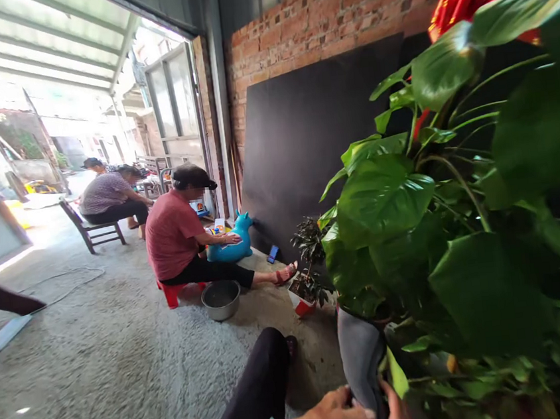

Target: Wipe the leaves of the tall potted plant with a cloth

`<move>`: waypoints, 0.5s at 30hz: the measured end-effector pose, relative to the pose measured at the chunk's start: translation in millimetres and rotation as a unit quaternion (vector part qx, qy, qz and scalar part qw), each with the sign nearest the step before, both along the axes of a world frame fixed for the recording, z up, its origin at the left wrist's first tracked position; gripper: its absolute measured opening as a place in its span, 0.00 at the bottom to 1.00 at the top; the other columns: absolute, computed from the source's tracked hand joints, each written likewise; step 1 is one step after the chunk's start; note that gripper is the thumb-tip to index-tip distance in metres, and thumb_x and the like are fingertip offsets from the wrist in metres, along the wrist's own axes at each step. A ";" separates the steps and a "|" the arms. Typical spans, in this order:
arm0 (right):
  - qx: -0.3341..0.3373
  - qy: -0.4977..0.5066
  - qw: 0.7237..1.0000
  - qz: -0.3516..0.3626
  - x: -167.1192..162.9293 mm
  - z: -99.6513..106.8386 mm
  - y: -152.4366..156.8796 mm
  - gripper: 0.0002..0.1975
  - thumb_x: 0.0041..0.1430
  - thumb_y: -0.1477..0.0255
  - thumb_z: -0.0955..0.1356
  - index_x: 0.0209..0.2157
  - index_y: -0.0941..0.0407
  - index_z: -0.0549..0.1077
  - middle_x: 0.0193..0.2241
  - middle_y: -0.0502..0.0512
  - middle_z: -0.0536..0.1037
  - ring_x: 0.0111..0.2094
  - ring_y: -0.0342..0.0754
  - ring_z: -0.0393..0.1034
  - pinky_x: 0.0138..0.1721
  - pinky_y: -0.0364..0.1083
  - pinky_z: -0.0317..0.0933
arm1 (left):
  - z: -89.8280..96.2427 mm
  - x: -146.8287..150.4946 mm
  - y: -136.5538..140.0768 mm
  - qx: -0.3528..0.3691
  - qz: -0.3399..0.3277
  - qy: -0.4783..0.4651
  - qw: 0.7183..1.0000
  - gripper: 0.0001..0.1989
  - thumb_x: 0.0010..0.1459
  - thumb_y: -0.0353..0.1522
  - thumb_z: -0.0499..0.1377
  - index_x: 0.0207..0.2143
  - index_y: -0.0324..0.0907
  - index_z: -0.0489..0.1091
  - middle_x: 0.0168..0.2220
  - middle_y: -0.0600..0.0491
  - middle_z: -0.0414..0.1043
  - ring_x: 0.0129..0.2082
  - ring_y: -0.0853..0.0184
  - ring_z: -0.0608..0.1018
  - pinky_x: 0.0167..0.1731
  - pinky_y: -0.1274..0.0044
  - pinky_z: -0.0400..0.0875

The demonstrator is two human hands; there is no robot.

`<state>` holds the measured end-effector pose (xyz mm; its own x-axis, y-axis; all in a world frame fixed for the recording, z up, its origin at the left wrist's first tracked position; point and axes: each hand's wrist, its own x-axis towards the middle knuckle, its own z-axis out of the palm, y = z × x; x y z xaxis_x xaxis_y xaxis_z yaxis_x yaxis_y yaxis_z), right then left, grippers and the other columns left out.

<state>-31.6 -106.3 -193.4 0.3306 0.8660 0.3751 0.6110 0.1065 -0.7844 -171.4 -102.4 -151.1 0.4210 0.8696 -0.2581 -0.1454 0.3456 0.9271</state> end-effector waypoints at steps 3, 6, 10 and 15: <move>0.082 -0.112 0.989 0.057 -15.0 14.1 -4.8 0.30 0.64 0.53 0.63 0.59 0.58 0.66 0.49 0.71 0.77 0.48 0.67 0.73 0.47 0.59 0.67 | 24.6 6.1 3.5 -0.052 0.068 -0.096 0.992 0.34 0.34 0.51 0.75 0.41 0.41 0.78 0.35 0.49 0.77 0.35 0.60 0.78 0.43 0.69 0.74; 0.155 -0.212 0.960 0.094 -31.2 36.9 -10.0 0.24 0.65 0.60 0.65 0.57 0.59 0.69 0.48 0.70 0.76 0.50 0.66 0.71 0.48 0.59 0.67 | 46.9 -0.5 10.7 -0.068 0.105 -0.167 0.978 0.30 0.39 0.50 0.75 0.39 0.39 0.77 0.36 0.48 0.77 0.38 0.60 0.78 0.45 0.71 0.73; 0.177 -0.287 0.935 0.111 -45.1 73.1 -13.8 0.19 0.62 0.73 0.64 0.54 0.60 0.72 0.46 0.68 0.76 0.51 0.63 0.68 0.50 0.57 0.67 | 67.8 -17.7 17.7 -0.006 0.107 -0.204 0.973 0.30 0.44 0.45 0.75 0.46 0.40 0.76 0.42 0.47 0.78 0.42 0.59 0.78 0.48 0.70 0.72; 0.098 -0.361 0.913 0.160 -53.1 111.6 -11.5 0.20 0.59 0.80 0.63 0.50 0.57 0.78 0.41 0.63 0.80 0.44 0.60 0.73 0.43 0.54 0.68 | 74.9 -26.0 20.0 0.010 0.089 -0.191 0.978 0.22 0.43 0.38 0.75 0.40 0.40 0.77 0.42 0.47 0.77 0.44 0.59 0.77 0.50 0.70 0.70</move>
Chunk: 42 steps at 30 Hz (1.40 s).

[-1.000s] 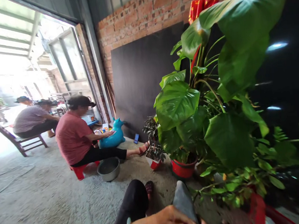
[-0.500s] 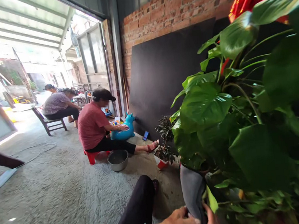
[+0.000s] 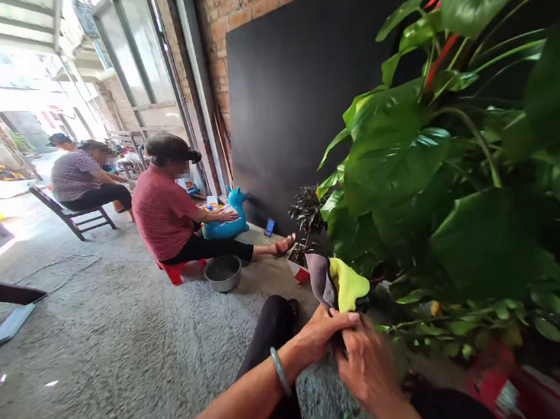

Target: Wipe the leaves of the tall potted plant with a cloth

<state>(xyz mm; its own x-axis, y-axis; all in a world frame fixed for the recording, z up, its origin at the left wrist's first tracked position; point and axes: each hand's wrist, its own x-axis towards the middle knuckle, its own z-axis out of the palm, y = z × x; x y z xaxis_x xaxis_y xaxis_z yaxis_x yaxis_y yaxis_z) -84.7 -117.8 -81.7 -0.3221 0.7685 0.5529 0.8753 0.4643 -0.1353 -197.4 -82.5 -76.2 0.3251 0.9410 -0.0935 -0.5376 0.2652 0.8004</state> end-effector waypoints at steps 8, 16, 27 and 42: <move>-0.086 -0.031 0.996 -0.018 -15.5 18.5 -2.6 0.20 0.54 0.81 0.65 0.48 0.61 0.78 0.44 0.65 0.81 0.45 0.61 0.75 0.43 0.54 0.70 | -3.9 -4.4 8.5 -0.032 0.021 0.009 0.999 0.16 0.44 0.35 0.71 0.37 0.41 0.77 0.34 0.49 0.78 0.35 0.61 0.78 0.41 0.73 0.71; -0.061 0.074 0.994 0.058 -14.2 5.0 -2.0 0.21 0.51 0.78 0.66 0.47 0.56 0.79 0.51 0.63 0.81 0.52 0.61 0.74 0.52 0.57 0.70 | -19.0 -14.5 19.6 -0.048 0.148 0.085 0.984 0.22 0.46 0.33 0.66 0.47 0.40 0.72 0.39 0.51 0.78 0.38 0.63 0.77 0.40 0.75 0.70; -0.297 0.629 0.711 -0.103 53.4 -14.6 102.0 0.29 0.36 0.52 0.75 0.39 0.55 0.79 0.37 0.60 0.84 0.41 0.59 0.78 0.33 0.49 0.68 | 23.9 -51.6 55.0 0.005 0.095 0.122 0.988 0.26 0.42 0.31 0.66 0.48 0.39 0.74 0.34 0.53 0.79 0.31 0.64 0.77 0.33 0.77 0.70; -0.308 0.749 0.584 0.059 66.0 -31.1 220.4 0.16 0.33 0.59 0.77 0.24 0.51 0.72 0.28 0.54 0.78 0.36 0.56 0.73 0.40 0.55 0.70 | 101.5 -22.5 161.4 0.030 -0.065 0.256 0.964 0.12 0.49 0.29 0.64 0.38 0.35 0.79 0.29 0.49 0.79 0.28 0.64 0.78 0.39 0.72 0.74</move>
